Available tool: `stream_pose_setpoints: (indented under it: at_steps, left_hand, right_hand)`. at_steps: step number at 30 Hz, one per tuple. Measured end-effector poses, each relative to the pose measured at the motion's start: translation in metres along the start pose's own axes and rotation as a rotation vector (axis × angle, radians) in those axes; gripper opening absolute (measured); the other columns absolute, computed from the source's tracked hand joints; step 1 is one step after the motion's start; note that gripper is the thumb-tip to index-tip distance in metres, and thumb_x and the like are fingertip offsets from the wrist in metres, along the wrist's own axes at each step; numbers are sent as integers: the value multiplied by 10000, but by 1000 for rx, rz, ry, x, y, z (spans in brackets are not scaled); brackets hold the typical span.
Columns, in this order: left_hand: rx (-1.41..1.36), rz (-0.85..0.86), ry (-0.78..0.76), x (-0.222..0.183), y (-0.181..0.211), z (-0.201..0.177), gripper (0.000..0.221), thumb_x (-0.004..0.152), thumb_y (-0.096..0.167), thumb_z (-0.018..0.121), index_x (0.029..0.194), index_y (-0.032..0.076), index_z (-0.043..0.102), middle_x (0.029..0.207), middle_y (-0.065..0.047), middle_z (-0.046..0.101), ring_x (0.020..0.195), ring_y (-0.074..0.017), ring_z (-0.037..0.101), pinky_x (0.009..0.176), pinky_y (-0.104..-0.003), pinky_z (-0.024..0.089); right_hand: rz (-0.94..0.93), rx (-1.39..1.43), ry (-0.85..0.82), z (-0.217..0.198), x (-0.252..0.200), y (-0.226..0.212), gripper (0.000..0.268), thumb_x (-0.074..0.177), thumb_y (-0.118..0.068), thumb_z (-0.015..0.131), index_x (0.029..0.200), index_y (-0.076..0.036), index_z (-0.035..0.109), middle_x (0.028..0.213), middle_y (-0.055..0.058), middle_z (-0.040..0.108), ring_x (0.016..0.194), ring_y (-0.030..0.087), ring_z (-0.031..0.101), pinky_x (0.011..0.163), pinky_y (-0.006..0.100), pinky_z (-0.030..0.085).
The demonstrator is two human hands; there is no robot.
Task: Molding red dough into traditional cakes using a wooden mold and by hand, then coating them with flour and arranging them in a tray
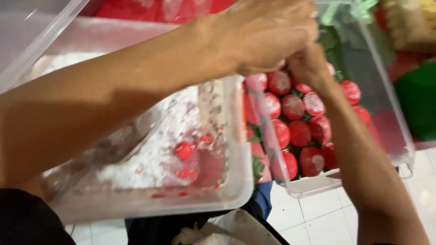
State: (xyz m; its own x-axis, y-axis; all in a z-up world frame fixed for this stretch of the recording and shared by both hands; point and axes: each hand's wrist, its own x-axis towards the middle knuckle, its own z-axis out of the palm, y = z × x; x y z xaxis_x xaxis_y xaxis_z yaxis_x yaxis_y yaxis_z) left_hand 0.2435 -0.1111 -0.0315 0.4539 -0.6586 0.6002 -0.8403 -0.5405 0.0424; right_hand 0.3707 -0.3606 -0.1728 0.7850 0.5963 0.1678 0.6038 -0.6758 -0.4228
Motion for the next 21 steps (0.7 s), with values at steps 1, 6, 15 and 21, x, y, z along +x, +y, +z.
stream_pose_setpoints:
  at_steps: [1,6,15,21]
  left_hand:
    - [5,-25,-5,-12,14,-15,118,712,-9,690,787,-7,781,810,-190,756,556,-403,650,510,-516,523]
    - [280,-153,15,-72,65,-70,80,918,101,683,931,28,711,949,-162,660,717,-271,607,579,-432,508]
    - [82,-735,-410,-158,89,-136,205,943,-25,550,1085,-40,697,1016,-230,680,568,-322,628,498,-453,549]
    - [270,-546,-286,-201,83,-127,178,831,-77,667,983,-9,730,875,-229,726,486,-240,615,416,-339,527]
  right_hand:
    - [-15,10,-19,-3,0,-12,232,1033,-141,596,1085,59,701,898,221,723,713,288,630,549,452,483]
    - [-374,215,174,-46,-10,-81,410,930,240,556,1325,197,656,1082,241,664,842,283,597,712,364,503]
    - [-424,56,-550,-57,-63,-281,156,838,-38,723,990,-72,713,1195,6,757,841,178,732,732,314,609]
    - [-691,-556,-753,15,-90,-293,321,869,88,642,1169,24,548,927,116,585,644,225,674,490,301,665]
